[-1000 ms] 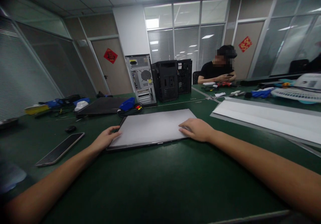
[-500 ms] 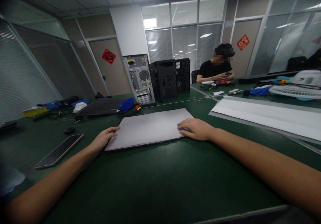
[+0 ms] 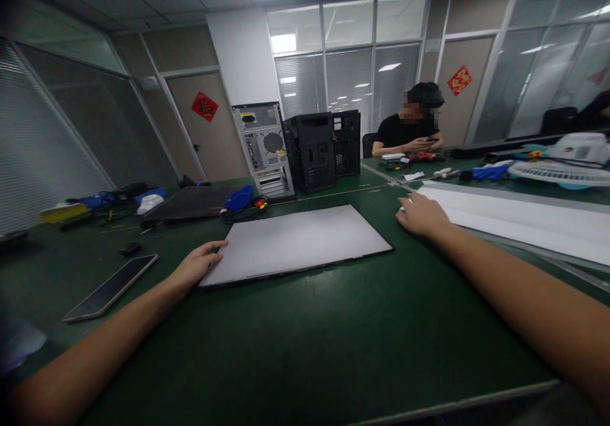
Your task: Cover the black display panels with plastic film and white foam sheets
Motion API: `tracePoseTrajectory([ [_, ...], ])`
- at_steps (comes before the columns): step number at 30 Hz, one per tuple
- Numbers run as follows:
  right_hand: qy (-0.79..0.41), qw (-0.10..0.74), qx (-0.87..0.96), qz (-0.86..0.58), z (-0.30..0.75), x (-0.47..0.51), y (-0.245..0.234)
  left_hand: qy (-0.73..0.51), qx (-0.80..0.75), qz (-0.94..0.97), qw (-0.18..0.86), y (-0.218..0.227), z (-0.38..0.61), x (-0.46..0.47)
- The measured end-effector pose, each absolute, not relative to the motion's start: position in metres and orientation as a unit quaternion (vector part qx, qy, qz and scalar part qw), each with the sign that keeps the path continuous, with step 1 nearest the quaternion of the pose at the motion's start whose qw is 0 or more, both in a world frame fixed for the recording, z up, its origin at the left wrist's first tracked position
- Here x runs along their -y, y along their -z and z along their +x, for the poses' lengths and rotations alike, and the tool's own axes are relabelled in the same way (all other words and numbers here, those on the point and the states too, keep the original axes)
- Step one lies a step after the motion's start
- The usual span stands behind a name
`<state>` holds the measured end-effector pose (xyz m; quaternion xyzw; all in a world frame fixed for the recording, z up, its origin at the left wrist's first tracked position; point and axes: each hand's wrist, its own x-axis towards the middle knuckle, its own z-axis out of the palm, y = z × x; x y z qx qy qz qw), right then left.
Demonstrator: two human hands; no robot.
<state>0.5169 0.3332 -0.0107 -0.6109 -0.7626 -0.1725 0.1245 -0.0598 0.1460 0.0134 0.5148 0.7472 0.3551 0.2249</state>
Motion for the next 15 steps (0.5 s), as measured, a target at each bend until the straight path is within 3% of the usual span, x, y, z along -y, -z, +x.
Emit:
tracePoseTrajectory([
  [5,0.074,0.061,0.662,-0.743,0.557,-0.352,0.027,-0.346,-0.755,0.512,0.220,-0.014,-0.061,-0.146],
  [15,0.081,0.066,0.690,-0.716,0.532,-0.344,0.021,-0.350,-0.753,0.510,0.226,-0.014,-0.061,-0.146],
])
